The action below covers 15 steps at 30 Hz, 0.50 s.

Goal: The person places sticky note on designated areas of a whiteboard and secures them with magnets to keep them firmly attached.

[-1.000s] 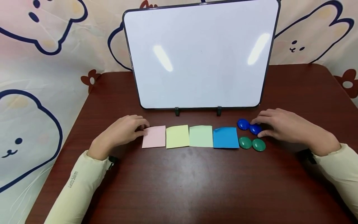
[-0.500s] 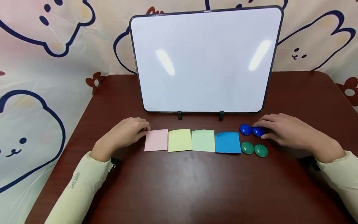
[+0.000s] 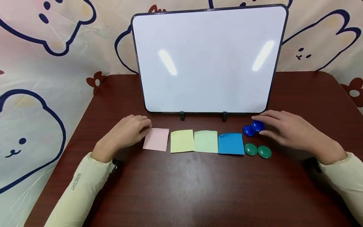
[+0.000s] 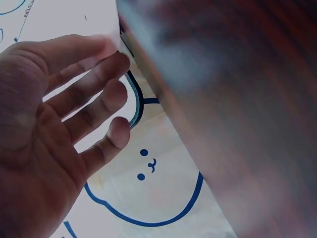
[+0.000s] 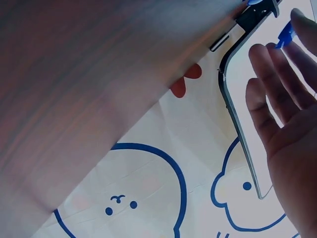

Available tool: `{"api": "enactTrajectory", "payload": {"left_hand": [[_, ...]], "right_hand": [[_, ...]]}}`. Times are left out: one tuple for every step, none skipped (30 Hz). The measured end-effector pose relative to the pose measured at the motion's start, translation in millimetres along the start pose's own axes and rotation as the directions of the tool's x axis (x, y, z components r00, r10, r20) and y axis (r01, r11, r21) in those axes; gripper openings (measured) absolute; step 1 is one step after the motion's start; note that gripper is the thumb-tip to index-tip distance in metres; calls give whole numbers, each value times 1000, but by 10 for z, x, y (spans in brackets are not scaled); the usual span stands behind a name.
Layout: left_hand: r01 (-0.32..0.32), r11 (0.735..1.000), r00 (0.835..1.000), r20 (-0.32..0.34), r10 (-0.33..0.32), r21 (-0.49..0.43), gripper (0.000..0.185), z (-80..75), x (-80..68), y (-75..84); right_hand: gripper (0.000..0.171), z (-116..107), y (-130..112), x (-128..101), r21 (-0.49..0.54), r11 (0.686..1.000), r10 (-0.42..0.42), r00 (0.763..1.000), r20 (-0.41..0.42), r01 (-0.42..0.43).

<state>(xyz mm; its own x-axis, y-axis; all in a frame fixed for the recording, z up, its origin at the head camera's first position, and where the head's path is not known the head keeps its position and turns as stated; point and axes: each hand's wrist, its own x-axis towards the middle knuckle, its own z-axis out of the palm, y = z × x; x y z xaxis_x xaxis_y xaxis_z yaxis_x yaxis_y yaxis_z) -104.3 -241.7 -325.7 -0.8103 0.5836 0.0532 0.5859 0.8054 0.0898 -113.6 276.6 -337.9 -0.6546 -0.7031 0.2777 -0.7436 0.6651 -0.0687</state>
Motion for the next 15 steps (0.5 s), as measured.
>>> {"api": "enactTrajectory", "payload": {"left_hand": [[-1,1000,1000,-17,1,14,7,-1,1,1],[-5,999,999,-44,7,34,6,-1,4,3],[-5,999,997,-72,9,53,6,-3,4,7],[-2,998,995,-104,9,69,5,-5,6,14],[3,997,991,-133,8,83,4,-8,7,20],[10,996,986,-165,6,93,4,-11,7,28],[16,995,981,-196,4,100,4,-10,7,34],[24,994,975,-223,0,104,4,-10,6,41],[31,995,971,-241,-6,100,4,-13,6,45],[33,995,967,-255,-8,95,4,-16,6,50],[32,995,964,-267,-7,93,4,-14,6,50],[29,996,960,-279,-2,90,5,-12,7,49],[23,996,957,-290,3,86,6,-10,10,47],[15,997,953,-302,10,81,7,-9,13,42],[5,997,949,-316,20,77,7,-10,17,39]], "right_hand": [[62,-6,-7,4,6,1000,14,1000,1,-14],[62,-13,-12,7,12,1000,24,1000,-1,-24],[60,-19,-15,10,18,999,36,999,-4,-36],[59,-26,-18,12,23,999,48,999,-7,-48],[57,-33,-18,13,29,998,63,998,-9,-62],[55,-39,-18,15,35,997,76,997,-10,-75],[53,-44,-17,16,40,996,84,996,-15,-84],[52,-45,-14,16,46,995,92,996,-17,-91],[52,-46,-12,16,51,993,103,995,-16,-102],[51,-48,-12,15,58,992,114,993,-16,-113],[51,-49,-12,13,64,990,124,992,-16,-123],[51,-52,-13,11,70,989,132,991,-16,-131],[51,-56,-14,9,77,988,139,990,-18,-137],[51,-60,-14,9,83,986,145,989,-18,-143],[51,-65,-14,8,87,985,153,988,-20,-150]]}}
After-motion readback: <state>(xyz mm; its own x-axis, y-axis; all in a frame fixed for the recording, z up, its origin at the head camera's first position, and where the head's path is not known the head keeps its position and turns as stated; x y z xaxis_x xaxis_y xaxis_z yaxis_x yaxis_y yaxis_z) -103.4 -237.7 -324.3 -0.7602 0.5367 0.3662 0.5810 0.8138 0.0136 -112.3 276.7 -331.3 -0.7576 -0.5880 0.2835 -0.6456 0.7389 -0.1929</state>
